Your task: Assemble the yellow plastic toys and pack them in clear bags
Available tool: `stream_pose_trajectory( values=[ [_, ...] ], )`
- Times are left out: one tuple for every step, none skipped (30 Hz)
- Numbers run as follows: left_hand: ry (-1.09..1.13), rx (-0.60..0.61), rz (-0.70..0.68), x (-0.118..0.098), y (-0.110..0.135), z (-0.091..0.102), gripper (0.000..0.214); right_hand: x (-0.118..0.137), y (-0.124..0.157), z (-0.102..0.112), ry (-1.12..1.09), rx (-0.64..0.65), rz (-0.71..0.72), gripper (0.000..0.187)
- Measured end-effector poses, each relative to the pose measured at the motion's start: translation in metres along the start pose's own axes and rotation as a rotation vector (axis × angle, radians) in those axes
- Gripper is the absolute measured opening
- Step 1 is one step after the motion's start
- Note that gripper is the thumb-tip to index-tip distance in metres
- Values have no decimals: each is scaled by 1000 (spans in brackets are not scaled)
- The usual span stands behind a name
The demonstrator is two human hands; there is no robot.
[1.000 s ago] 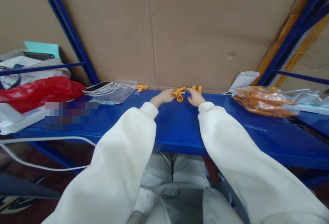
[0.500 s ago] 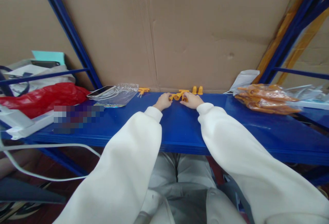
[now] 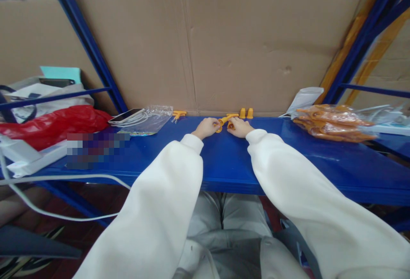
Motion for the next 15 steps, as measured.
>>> stream_pose_trajectory(
  values=[
    [-10, -5, -2, -2, 0, 1, 21, 4, 0, 2, -4, -17, 35, 39],
    [-17, -17, 6, -3, 0, 2, 21, 7, 0, 4, -11, -41, 72, 40],
    [-21, -35, 19, -3, 0, 4, 21, 12, 0, 7, -25, -67, 110, 40],
    [-19, -60, 34, -3, 1, 7, 21, 16, 1, 10, -46, -85, 150, 41],
    [-14, -89, 47, -4, 1, 11, 22, 21, 2, 13, -73, -97, 189, 42],
    [-7, -116, 58, -4, 1, 15, 22, 26, 3, 15, -102, -101, 224, 43],
    [3, -139, 67, -5, 2, 18, 22, 30, 4, 17, -130, -99, 249, 43],
    [14, -156, 75, -6, 3, 22, 21, 33, 5, 18, -154, -94, 262, 43],
    [31, -163, 85, -6, 4, 24, 21, 35, 6, 19, -171, -91, 263, 43],
    [56, -159, 98, -7, 5, 25, 21, 36, 7, 20, -183, -90, 257, 42],
    [92, -147, 114, -7, 6, 24, 21, 37, 8, 21, -190, -93, 250, 42],
    [136, -129, 128, -8, 7, 23, 20, 37, 9, 22, -195, -98, 246, 43],
    [187, -106, 137, -8, 8, 20, 20, 38, 9, 23, -195, -106, 247, 43],
    [242, -78, 141, -10, 8, 16, 19, 38, 9, 24, -189, -115, 250, 42],
    [296, -48, 138, -11, 8, 12, 19, 38, 9, 25, -176, -125, 251, 39]
  ],
)
Point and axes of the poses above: each hand's wrist, its own y-axis away from the middle knuckle, its own z-axis out of the back of the hand, x = y × z, the point moved 9 cm from there along -y, towards the middle knuckle, and after that the axes turned 4 degrees about y, right-handed, at the moved point
